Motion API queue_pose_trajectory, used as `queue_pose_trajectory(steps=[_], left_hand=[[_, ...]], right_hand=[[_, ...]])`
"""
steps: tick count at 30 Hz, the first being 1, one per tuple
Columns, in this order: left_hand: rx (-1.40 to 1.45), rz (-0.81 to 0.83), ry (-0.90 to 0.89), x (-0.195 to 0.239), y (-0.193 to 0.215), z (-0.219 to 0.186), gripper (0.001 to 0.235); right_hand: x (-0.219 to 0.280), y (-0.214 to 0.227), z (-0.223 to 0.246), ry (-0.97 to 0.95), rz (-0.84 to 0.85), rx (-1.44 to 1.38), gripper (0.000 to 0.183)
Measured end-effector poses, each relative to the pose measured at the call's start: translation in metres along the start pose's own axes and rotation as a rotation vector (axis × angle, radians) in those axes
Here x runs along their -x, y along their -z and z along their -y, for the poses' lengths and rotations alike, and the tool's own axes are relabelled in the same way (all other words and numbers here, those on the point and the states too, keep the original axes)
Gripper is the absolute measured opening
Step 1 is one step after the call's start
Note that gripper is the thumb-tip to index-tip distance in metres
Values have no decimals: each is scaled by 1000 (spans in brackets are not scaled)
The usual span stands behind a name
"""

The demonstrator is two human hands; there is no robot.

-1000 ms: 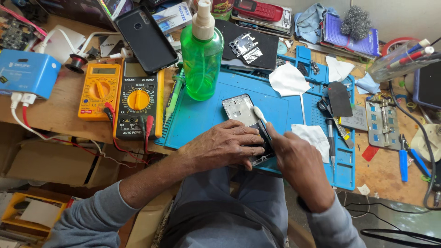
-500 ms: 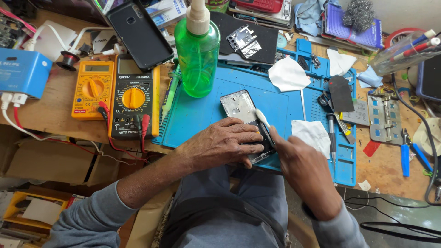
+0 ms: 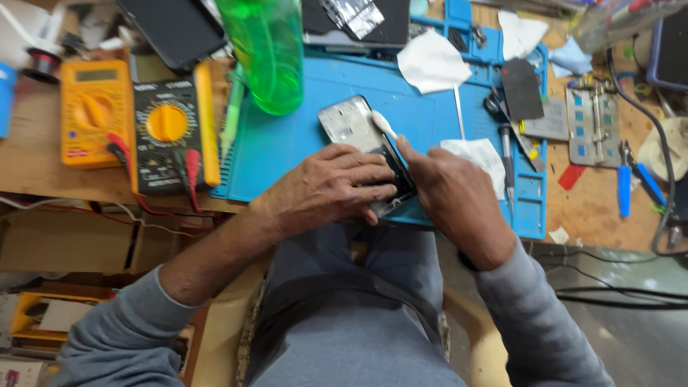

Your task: The person scrubs the inside of a disassembled smartphone with a toothbrush and liquid from a spray bottle, then wipes it with a tissue. They use a metal tool to scrape residue from the phone's interior and continue scrubbing and wiping the device.

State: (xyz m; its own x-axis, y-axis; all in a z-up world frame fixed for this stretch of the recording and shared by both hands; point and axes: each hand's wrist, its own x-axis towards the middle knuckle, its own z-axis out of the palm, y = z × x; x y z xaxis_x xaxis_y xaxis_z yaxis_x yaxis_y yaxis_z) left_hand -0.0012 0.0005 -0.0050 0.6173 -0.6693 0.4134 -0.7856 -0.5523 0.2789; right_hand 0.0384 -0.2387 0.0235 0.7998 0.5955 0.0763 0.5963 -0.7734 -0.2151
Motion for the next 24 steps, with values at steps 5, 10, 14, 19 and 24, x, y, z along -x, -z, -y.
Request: queue_pose_trajectory(steps=[5, 10, 14, 19, 24], left_hand=[[-4, 17, 18, -1, -2, 0, 50], [1, -5, 8, -5, 0, -1, 49], [-17, 3, 8, -4, 1, -2, 51], [-24, -4, 20, -5, -1, -1, 51], [-3, 8, 30, -6, -1, -1, 51]], right_hand=[[83, 25, 6, -150, 105, -43, 47], [87, 17, 9, -171, 53, -89, 48], [72, 16, 7, -119, 41, -67, 47], [91, 27, 10, -141, 59, -99, 50], [106, 12, 14, -155, 73, -112, 53]])
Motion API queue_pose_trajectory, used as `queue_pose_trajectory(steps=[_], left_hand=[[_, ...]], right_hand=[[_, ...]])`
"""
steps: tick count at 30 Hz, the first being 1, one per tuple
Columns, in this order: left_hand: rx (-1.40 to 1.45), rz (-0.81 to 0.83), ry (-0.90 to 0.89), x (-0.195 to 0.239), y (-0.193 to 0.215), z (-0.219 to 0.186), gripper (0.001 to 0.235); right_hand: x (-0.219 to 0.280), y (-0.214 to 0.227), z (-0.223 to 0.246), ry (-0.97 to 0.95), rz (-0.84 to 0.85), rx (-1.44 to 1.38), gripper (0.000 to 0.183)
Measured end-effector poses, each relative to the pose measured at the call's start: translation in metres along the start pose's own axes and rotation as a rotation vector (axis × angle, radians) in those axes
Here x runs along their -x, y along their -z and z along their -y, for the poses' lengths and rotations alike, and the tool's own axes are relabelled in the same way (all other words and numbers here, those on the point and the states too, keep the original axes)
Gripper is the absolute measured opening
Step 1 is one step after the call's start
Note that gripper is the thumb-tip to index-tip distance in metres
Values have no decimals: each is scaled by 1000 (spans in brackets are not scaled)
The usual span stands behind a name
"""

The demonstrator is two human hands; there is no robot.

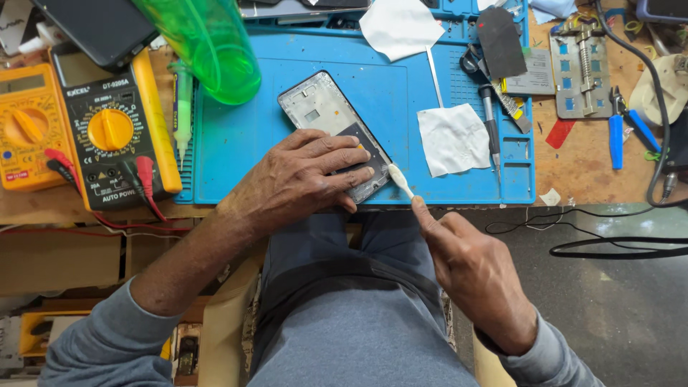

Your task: The person scrubs the inside of a disassembled smartphone with a toothbrush and liquid from a spray bottle, then wipes it with a tissue. They use a metal tool to scrape residue from the phone's interior and continue scrubbing and wiping the device.

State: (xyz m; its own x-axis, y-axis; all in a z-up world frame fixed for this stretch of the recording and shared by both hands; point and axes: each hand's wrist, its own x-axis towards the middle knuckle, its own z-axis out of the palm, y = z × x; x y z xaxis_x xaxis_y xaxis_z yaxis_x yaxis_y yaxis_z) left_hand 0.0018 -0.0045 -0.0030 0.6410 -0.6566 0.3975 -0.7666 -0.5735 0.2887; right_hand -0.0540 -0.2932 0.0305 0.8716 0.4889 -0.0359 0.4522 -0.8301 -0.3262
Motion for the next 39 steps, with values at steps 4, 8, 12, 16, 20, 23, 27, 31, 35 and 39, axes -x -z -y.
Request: queue_pose_trajectory(steps=[4, 8, 12, 16, 20, 23, 27, 31, 35, 39], left_hand=[[-8, -8, 3, 2, -2, -1, 50], [-20, 3, 1, 1, -2, 0, 51], [-6, 5, 3, 2, -3, 1, 52], [-23, 13, 6, 2, -3, 1, 50], [-9, 13, 5, 2, -3, 1, 52], [-10, 19, 17, 3, -3, 0, 51], [-6, 23, 8, 2, -3, 1, 51], [-23, 21, -17, 3, -3, 2, 48], [-30, 21, -8, 4, -4, 1, 48], [-18, 13, -10, 4, -5, 2, 49]], right_hand=[[0, -8, -6, -6, -23, -98, 53], [2, -10, -6, 33, -21, -75, 58], [6, -13, -2, 5, -85, -80, 59], [6, -16, -1, 50, -76, -106, 61], [6, -17, -3, -13, -8, -66, 61], [8, -18, -4, 39, -62, -70, 62], [9, -19, -3, 62, -70, -88, 59], [10, -21, -2, 67, -116, -103, 58], [8, -21, -3, 30, -77, -96, 56], [8, -17, -3, 60, -141, -97, 57]])
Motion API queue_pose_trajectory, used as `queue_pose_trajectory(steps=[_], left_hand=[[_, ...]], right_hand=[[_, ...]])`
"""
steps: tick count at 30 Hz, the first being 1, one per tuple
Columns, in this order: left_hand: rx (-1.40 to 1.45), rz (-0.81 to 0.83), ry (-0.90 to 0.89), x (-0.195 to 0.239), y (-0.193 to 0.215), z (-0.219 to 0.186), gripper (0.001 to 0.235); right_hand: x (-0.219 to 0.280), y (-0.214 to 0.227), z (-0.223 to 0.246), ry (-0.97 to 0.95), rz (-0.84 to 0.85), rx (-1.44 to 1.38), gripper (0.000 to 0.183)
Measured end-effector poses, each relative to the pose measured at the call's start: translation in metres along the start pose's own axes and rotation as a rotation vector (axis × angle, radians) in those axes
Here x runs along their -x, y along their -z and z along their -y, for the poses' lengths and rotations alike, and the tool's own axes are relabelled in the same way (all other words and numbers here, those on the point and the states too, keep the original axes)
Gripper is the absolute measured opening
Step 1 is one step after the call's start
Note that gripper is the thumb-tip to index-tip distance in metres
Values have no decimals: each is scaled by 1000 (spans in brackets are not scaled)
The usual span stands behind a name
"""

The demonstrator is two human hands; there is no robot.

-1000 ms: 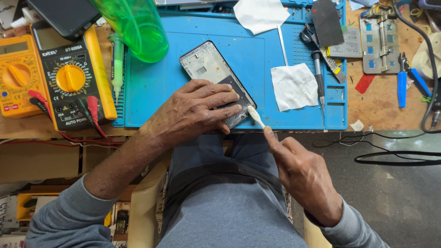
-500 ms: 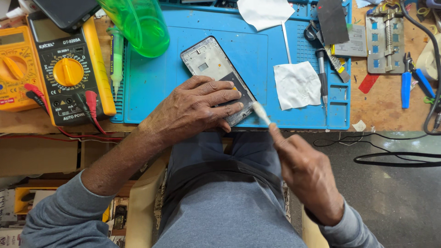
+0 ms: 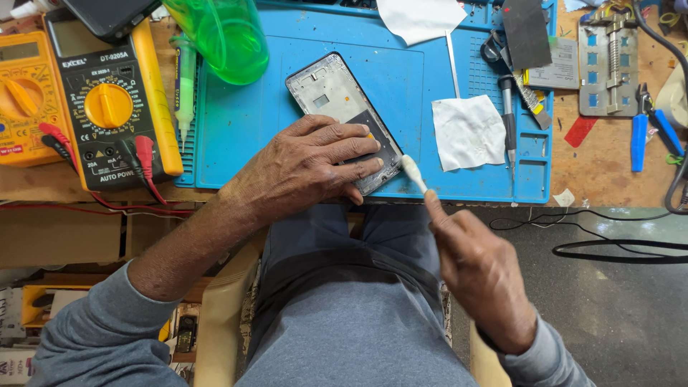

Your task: The person scrubs the inside of a disassembled smartphone with a toothbrush and liquid from a spray bottle, then wipes it with a tissue. They use a metal tool to scrape residue from the phone's interior and continue scrubbing and wiping the device.

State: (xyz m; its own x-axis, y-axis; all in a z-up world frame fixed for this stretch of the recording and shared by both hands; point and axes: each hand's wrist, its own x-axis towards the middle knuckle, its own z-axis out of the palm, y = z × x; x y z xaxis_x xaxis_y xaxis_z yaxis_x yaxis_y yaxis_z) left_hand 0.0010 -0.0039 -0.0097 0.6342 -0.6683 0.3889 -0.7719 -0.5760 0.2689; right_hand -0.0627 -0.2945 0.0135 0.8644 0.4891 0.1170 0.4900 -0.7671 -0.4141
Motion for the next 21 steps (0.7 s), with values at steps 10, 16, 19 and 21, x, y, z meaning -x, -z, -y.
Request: queue_pose_trajectory(steps=[10, 16, 19, 21], left_hand=[[-39, 6, -10, 0, 3, 0, 48], [7, -17, -18, -3, 5, 0, 47], [15, -16, -13, 1, 2, 2, 47], [16, -18, -18, 2, 1, 3, 47]], right_hand=[[-48, 10, 7, -24, 166, 269, 54], [-56, 8, 8, 0, 114, 228, 53], [-28, 17, 9, -84, 151, 194, 50], [-17, 20, 10, -107, 136, 134, 50]])
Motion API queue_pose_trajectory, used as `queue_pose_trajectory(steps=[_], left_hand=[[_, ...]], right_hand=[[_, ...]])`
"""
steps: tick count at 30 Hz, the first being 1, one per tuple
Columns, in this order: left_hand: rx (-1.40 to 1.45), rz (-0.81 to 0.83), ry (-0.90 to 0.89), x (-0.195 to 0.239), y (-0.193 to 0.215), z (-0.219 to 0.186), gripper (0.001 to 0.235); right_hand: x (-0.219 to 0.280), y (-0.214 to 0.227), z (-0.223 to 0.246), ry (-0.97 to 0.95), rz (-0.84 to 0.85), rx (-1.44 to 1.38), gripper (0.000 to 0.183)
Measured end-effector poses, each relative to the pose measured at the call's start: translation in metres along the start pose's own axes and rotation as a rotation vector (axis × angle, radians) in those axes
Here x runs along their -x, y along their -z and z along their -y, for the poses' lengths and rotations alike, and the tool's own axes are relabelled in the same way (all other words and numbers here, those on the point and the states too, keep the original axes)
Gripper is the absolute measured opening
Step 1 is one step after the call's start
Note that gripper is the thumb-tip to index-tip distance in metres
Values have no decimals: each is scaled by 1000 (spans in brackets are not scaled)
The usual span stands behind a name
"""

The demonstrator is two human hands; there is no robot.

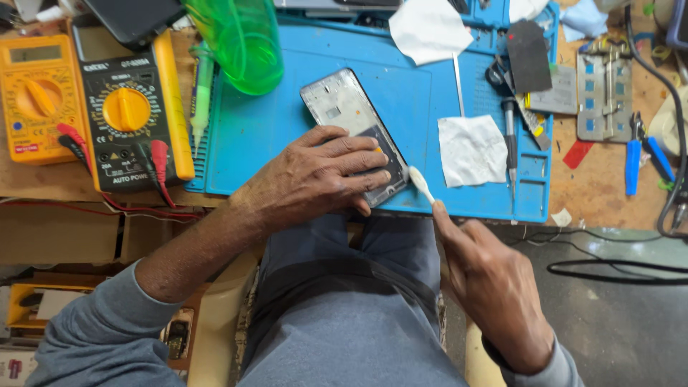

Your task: The person scrubs the inside of a disassembled smartphone with a toothbrush and liquid from a spray bottle, then wipes it with a tissue. They use a metal tool to scrape residue from the phone's interior and continue scrubbing and wiping the device.

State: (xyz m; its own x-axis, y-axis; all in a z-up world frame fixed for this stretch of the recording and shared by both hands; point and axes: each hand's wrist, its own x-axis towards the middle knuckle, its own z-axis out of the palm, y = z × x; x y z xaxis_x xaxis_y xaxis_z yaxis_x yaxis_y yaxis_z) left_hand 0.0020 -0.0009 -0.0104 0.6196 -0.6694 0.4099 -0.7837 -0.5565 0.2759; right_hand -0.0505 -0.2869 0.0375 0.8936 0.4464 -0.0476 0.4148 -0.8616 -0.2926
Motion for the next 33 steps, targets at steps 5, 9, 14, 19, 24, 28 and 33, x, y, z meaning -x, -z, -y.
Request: queue_pose_trajectory(steps=[5, 9, 14, 19, 24, 28, 33], left_hand=[[11, -10, -1, -3, 6, -1, 46], [30, -27, -2, -3, 11, -5, 45], [41, -8, -6, -3, 14, -3, 46], [28, -17, -8, 3, 2, 0, 49], [48, 2, 33, 0, 1, 1, 51], [47, 1, 31, 0, 0, 1, 52], [36, 0, 33, -1, 0, 0, 52]], right_hand=[[-27, 1, 8, 33, -10, 96, 49], [-83, -4, 16, 153, -45, 148, 57], [-121, -16, 13, 245, -152, 120, 50], [-75, -5, 0, 240, -100, 64, 49], [-27, 7, -3, 62, -2, 13, 48], [-9, 3, -11, 33, -17, -71, 51], [-4, 1, -9, -31, 4, -114, 53]])
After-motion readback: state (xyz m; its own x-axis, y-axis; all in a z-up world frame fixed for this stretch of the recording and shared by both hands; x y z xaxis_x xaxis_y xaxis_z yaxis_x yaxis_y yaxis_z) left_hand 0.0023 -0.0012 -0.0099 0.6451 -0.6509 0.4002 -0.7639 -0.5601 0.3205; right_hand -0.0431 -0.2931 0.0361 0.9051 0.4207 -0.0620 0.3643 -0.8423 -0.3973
